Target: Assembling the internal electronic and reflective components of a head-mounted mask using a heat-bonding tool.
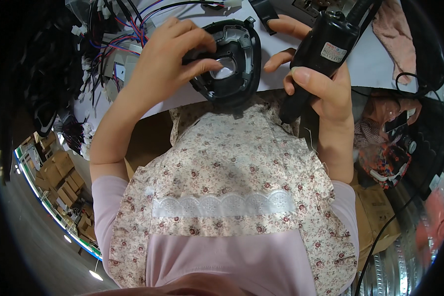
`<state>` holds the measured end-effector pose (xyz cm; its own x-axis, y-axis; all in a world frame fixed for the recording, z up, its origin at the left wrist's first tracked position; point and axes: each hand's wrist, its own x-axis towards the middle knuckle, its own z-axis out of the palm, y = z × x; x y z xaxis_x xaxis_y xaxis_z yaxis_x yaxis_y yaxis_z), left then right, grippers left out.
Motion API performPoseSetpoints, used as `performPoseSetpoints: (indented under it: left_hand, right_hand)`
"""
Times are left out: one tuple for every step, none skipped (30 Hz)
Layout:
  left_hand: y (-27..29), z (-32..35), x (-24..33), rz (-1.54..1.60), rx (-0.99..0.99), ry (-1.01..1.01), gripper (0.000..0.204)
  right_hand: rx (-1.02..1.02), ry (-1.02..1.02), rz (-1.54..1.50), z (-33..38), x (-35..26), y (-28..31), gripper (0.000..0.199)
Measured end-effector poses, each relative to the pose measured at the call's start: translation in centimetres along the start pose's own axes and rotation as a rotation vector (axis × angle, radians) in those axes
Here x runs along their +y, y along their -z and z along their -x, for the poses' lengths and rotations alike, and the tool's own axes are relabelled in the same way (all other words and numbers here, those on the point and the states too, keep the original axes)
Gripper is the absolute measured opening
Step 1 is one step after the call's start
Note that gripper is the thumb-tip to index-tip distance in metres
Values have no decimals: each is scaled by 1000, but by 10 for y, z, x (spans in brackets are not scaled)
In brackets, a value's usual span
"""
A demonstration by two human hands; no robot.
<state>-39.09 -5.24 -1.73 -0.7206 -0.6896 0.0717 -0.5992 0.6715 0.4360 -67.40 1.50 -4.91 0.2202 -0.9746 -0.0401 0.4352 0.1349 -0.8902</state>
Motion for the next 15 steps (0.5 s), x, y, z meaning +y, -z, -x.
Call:
performPoseSetpoints:
  left_hand:
    - [2, 4, 3, 22, -5, 27, 47]
    - [3, 7, 5, 44, -9, 54, 48]
    - [3, 7, 6, 157, 45, 68, 50]
    - [4, 7, 8, 270, 99, 80, 53]
    - [3, 7, 9, 383, 154, 91, 55]
    - [-1, 7, 10, 500, 187, 96, 55]
    - [-12, 6, 9, 622, 216, 91, 57]
    - [-19, 5, 9, 744, 243, 84, 58]
    - [-20, 3, 12, 839, 258, 88, 57]
    - [-22, 3, 12, 871, 280, 87, 59]
    - [-25, 3, 11, 903, 302, 86, 62]
    - [-28, 4, 11, 941, 317, 90, 65]
    - [-27, 4, 12, 986, 312, 101, 63]
    - [-25, 4, 13, 1030, 308, 112, 61]
    - [-24, 5, 14, 1076, 300, 126, 58]
  right_hand:
    - [-18, 0, 7, 0, 0, 1, 70]
    - [-36, -1, 14, 1, 0, 1, 70]
    - [-86, 4, 18, -1, -2, -1, 71]
    - [-94, -66, 0, 1, -5, -7, 76]
    - [-125, -98, 11, 2, -5, -11, 78]
    - [-166, -130, 21, 1, -7, -15, 81]
    - [-192, -169, 38, -2, -9, -21, 84]
    - [-199, -216, 11, -2, -12, -27, 87]
    - [-223, -212, 8, -2, -11, -30, 88]
    - [-246, -208, 5, -2, -9, -32, 89]
    - [-261, -193, -27, -3, -8, -32, 89]
    - [-269, -183, -63, -3, -5, -32, 89]
    - [-278, -174, -99, -3, -3, -32, 89]
    - [-294, -180, -131, -5, -2, -32, 88]
    - [-307, -189, -164, -7, -2, -32, 88]
